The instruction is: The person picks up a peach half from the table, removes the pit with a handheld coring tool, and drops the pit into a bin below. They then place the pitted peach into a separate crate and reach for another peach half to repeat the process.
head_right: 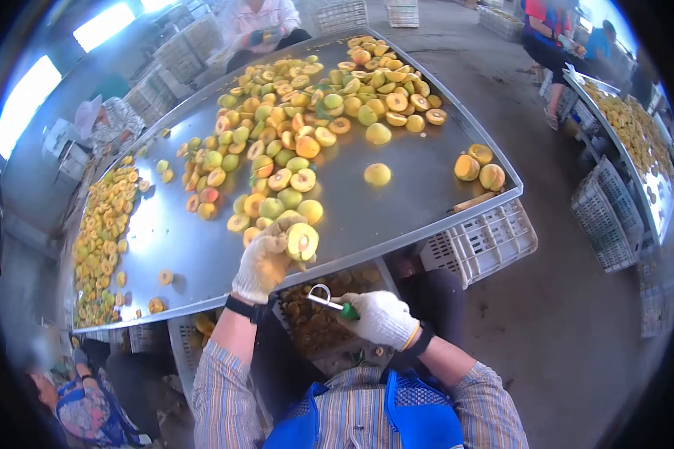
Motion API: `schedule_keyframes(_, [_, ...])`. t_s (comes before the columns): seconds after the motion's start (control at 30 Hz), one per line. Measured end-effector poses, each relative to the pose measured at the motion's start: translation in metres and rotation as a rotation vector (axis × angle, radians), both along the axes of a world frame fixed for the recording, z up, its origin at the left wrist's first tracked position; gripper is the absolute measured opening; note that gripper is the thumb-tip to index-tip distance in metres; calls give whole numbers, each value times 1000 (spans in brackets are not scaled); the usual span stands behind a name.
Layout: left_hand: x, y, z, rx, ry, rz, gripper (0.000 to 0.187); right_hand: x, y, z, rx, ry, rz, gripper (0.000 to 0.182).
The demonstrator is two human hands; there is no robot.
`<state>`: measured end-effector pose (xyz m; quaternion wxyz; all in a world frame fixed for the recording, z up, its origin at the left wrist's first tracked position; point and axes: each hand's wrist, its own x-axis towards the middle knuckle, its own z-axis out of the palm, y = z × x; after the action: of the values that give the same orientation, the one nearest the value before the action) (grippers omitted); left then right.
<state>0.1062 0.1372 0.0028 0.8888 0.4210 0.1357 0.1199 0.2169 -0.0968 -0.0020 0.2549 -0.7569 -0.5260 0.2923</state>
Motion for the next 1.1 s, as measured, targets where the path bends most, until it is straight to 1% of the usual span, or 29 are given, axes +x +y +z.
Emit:
schedule_keyframes(0.03, [-13, -18, 8, -26, -12, 76, 53, -2, -1, 10, 14, 16, -8, 32])
schedule_keyframes(0.07, [-29, -26, 8, -64, -57, 64, 54, -7, -4, 11, 92, 34, -29, 32])
schedule_keyframes(0.13, [-52, -50, 15, -132, -56, 108, 56, -15, -8, 19, 159, 51, -29, 32])
schedule_keyframes(0.23, [-73, -78, 2, -174, -120, 114, 58, -31, -12, 23, 109, 4, -15, 36])
schedule_keyframes(0.27, [-77, -86, 0, -188, -158, 121, 58, -37, -14, 25, 110, -29, -31, 38])
schedule_keyframes(0.33, [-84, -101, -1, -182, -171, 115, 60, -46, -18, 27, 134, -5, -31, 38])
schedule_keyframes(0.4, [-89, -112, -1, -200, -183, 177, 60, -52, -20, 35, 70, -25, 6, 38])
schedule_keyframes(0.43, [-91, -114, -2, -189, -198, 169, 59, -54, -22, 35, 69, -33, 6, 38])
schedule_keyframes(0.5, [-93, -120, -5, -197, -193, 181, 58, -56, -24, 32, 115, -138, 34, 38])
schedule_keyframes(0.63, [-95, -128, -6, -177, -177, 223, 56, -56, -30, 31, 172, -184, 30, 37])
schedule_keyframes(0.67, [-95, -130, -3, -177, -178, 227, 56, -55, -31, 33, 191, -200, 60, 36])
schedule_keyframes(0.73, [-97, -135, 6, -230, -113, 248, 54, -51, -32, 35, 210, -212, 95, 35])
schedule_keyframes(0.77, [-95, -138, 4, -204, -56, 302, 54, -49, -32, 35, 223, -249, 162, 34])
schedule_keyframes(0.8, [-94, -139, 3, -204, -52, 305, 54, -48, -32, 35, 236, -285, 229, 34])
schedule_keyframes(0.83, [-94, -140, 2, -194, 13, 346, 52, -46, -31, 37, 185, -322, 280, 30])
schedule_keyframes(0.87, [-93, -142, 1, -184, 77, 384, 51, -46, -31, 37, 184, -318, 280, 30])
schedule_keyframes(0.9, [-88, -148, 5, -203, 129, 430, 53, -45, -32, 37, 174, -363, 295, 28])
schedule_keyframes(1.03, [-98, -145, 10, -172, 143, 338, 49, -41, -29, 42, 125, -467, 337, 21])
schedule_keyframes(1.1, [-101, -143, 6, -200, 141, 231, 41, -38, -29, 38, 89, -480, 362, 19])
